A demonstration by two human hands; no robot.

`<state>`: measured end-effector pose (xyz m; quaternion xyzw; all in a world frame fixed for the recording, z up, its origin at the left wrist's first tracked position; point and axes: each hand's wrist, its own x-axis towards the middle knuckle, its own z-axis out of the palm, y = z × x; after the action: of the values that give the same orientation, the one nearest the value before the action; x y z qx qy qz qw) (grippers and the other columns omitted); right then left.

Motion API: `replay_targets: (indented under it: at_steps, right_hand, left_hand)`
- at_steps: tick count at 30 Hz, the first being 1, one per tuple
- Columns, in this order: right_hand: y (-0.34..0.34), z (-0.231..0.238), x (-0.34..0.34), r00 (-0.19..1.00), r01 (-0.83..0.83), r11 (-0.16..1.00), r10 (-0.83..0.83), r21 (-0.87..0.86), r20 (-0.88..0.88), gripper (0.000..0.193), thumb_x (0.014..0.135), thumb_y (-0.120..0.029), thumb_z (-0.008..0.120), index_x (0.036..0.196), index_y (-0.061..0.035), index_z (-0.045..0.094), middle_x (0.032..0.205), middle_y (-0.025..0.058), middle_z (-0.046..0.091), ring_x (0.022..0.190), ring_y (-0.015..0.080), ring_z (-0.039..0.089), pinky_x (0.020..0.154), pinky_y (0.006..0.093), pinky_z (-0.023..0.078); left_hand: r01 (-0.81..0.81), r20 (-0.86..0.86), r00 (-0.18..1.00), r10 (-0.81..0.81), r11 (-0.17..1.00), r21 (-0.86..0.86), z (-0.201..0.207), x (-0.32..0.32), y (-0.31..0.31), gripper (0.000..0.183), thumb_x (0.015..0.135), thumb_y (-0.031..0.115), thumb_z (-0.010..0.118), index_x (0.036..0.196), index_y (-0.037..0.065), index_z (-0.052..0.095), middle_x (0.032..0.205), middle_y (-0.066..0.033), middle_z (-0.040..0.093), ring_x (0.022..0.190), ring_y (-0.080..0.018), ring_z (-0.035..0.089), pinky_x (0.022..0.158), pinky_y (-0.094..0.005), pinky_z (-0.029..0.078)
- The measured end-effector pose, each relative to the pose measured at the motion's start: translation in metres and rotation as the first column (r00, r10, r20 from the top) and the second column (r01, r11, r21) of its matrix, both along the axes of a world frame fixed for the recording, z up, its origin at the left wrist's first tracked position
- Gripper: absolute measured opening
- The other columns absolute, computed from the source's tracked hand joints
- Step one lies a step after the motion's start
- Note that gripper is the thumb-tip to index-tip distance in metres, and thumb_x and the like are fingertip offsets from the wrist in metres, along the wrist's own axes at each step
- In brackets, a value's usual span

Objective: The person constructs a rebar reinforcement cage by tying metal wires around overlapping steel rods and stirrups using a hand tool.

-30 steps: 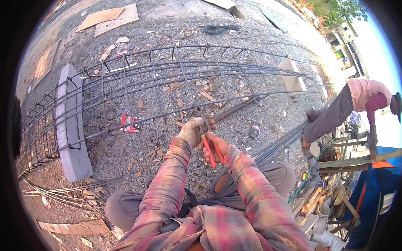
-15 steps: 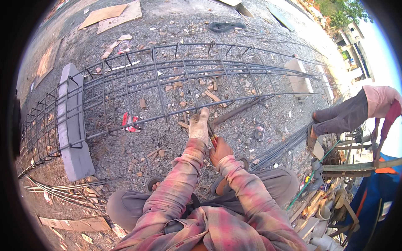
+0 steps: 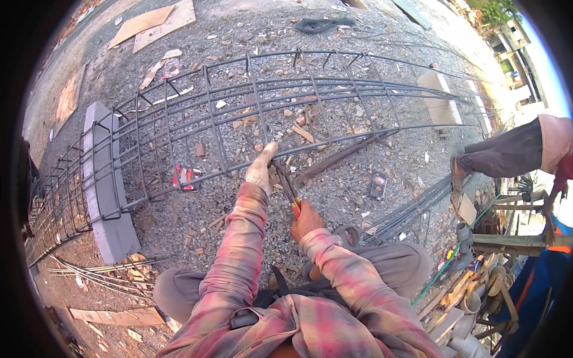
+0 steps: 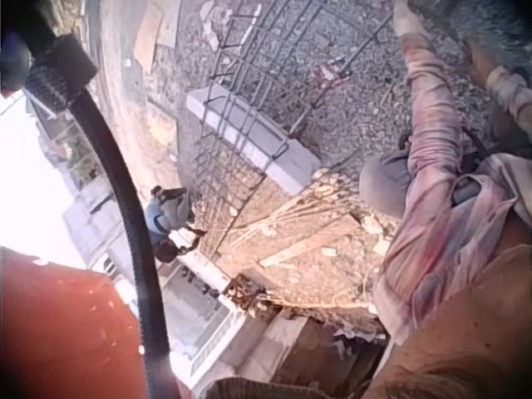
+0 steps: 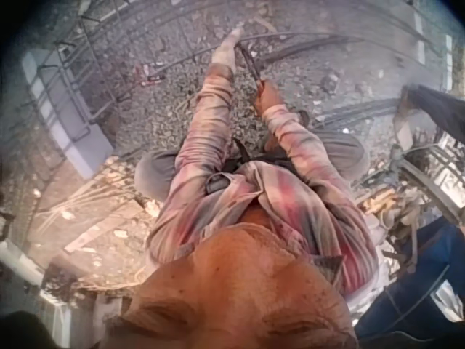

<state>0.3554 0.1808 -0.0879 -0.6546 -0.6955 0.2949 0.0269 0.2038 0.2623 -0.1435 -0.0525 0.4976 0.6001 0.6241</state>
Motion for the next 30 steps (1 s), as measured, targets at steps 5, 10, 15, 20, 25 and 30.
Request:
replay_targets:
  at_steps: [5,10,15,20,25,30]
  right_hand:
    - [-0.002,-0.005,0.004,0.994,-0.002,0.999,0.006,0.043,-0.110,0.017,0.082,-0.013,0.052,0.096,-0.0044,0.047,0.084,0.0252,0.059,0.080,0.0459,0.056,0.068,0.0525,0.042]
    - [0.015,-0.024,0.022,0.983,-0.006,0.999,0.016,0.054,-0.182,0.019,0.083,-0.014,0.052,0.098,-0.0050,0.048,0.086,0.0247,0.059,0.081,0.0460,0.055,0.067,0.0515,0.043]
    - [0.007,-0.002,0.016,0.893,-0.287,0.955,0.235,-0.082,-0.383,0.017,0.083,-0.010,0.056,0.097,-0.0044,0.048,0.067,0.0131,0.053,0.060,0.0310,0.055,0.058,0.0427,0.045]
    - [0.028,0.033,0.037,0.262,-0.562,0.157,-0.897,-0.812,-0.355,0.023,0.085,-0.018,0.058,0.102,-0.0061,0.048,0.074,0.0027,0.044,0.061,0.0113,0.042,0.054,0.0292,0.037]
    - [0.022,0.009,0.041,0.232,-0.691,0.008,-0.944,-0.723,-0.233,0.035,0.081,-0.028,0.062,0.106,-0.0069,0.049,0.075,0.0037,0.046,0.063,0.0125,0.043,0.056,0.0294,0.037]
    - [0.026,0.007,0.042,0.538,-0.483,0.100,-0.750,-0.870,-0.385,0.034,0.073,-0.027,0.069,0.095,-0.0040,0.056,0.080,0.0082,0.057,0.071,0.0218,0.057,0.065,0.0377,0.046]
  left_hand:
    - [-0.062,-0.176,0.983,0.058,0.998,-0.022,-0.008,0.006,0.000,0.055,0.070,0.044,0.071,0.104,0.002,0.063,0.093,-0.0056,0.059,0.082,-0.0150,0.052,0.074,-0.0294,0.041]
    - [-0.138,-0.127,0.983,0.131,0.989,-0.050,0.004,0.019,0.006,0.045,0.075,0.039,0.069,0.103,0.004,0.064,0.089,-0.0024,0.059,0.073,-0.0126,0.051,0.065,-0.0286,0.041]
    - [-0.096,-0.045,0.994,0.096,0.995,-0.016,0.017,0.003,-0.005,0.039,0.076,0.050,0.064,0.085,0.013,0.057,0.061,0.0014,0.046,0.049,-0.0101,0.047,0.044,-0.0232,0.035]
    - [-0.011,-0.267,0.964,0.006,1.000,-0.016,0.053,0.013,0.005,0.065,0.074,0.049,0.067,0.115,-0.002,0.058,0.113,-0.0093,0.055,0.099,-0.0175,0.050,0.088,-0.0294,0.039]
    - [-0.004,0.235,0.972,-0.010,0.998,0.056,0.065,0.031,-0.043,0.061,0.076,0.061,0.058,0.103,0.006,0.056,0.082,-0.0089,0.060,0.058,-0.0218,0.058,0.054,-0.0357,0.048]
    - [0.016,0.556,0.814,-0.168,0.963,0.268,0.014,0.043,-0.044,0.055,0.079,0.058,0.057,0.092,0.004,0.058,0.071,-0.0058,0.058,0.048,-0.0187,0.052,0.042,-0.0337,0.041]
